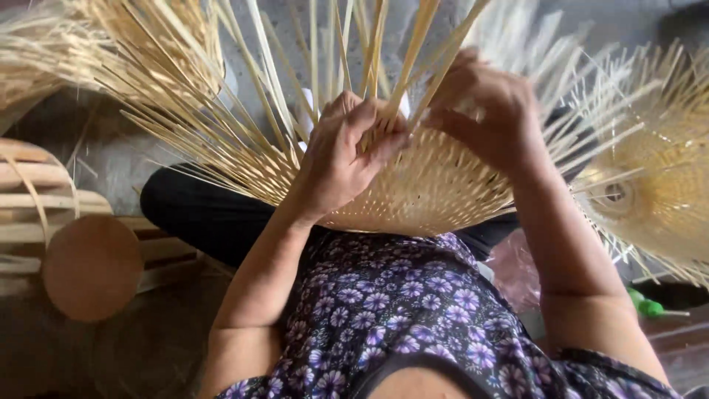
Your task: Weaving a radial bamboo frame by hand using thin bamboo splints.
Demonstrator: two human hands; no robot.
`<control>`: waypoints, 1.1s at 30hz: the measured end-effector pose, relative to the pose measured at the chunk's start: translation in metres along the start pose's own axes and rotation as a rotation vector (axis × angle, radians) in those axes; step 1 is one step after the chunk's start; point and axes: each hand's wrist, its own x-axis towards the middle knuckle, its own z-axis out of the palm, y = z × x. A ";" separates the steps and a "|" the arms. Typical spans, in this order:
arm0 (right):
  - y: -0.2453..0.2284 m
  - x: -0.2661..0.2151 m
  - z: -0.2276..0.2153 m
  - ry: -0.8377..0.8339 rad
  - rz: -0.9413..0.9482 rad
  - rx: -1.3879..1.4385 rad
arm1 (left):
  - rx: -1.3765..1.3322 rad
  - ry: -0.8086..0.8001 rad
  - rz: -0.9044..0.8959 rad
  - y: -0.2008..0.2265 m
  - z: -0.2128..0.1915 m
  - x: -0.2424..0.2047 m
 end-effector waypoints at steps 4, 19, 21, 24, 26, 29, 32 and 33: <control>-0.034 0.011 0.010 0.279 -0.745 -0.761 | -0.072 -0.003 -0.159 0.006 -0.005 0.004; -0.001 0.003 -0.001 -0.068 0.215 -0.301 | 0.055 0.148 -0.038 0.012 0.000 0.002; -0.003 0.001 0.002 -0.065 0.065 -0.333 | -0.071 0.115 -0.195 0.009 -0.002 0.001; -0.019 0.001 0.006 -0.057 0.083 -0.427 | -0.207 0.048 -0.323 0.008 -0.008 0.001; -0.034 0.004 0.006 -0.044 0.094 -0.526 | -0.156 0.137 -0.095 0.010 -0.008 0.004; -0.078 0.017 0.006 -0.108 0.209 -0.248 | -0.030 0.234 0.114 0.013 0.006 0.002; -0.021 0.024 0.005 -0.221 0.376 0.012 | 0.028 0.264 0.138 0.016 0.022 -0.005; -0.017 0.027 0.005 -0.218 0.355 0.005 | 0.040 0.271 0.155 0.014 0.021 -0.005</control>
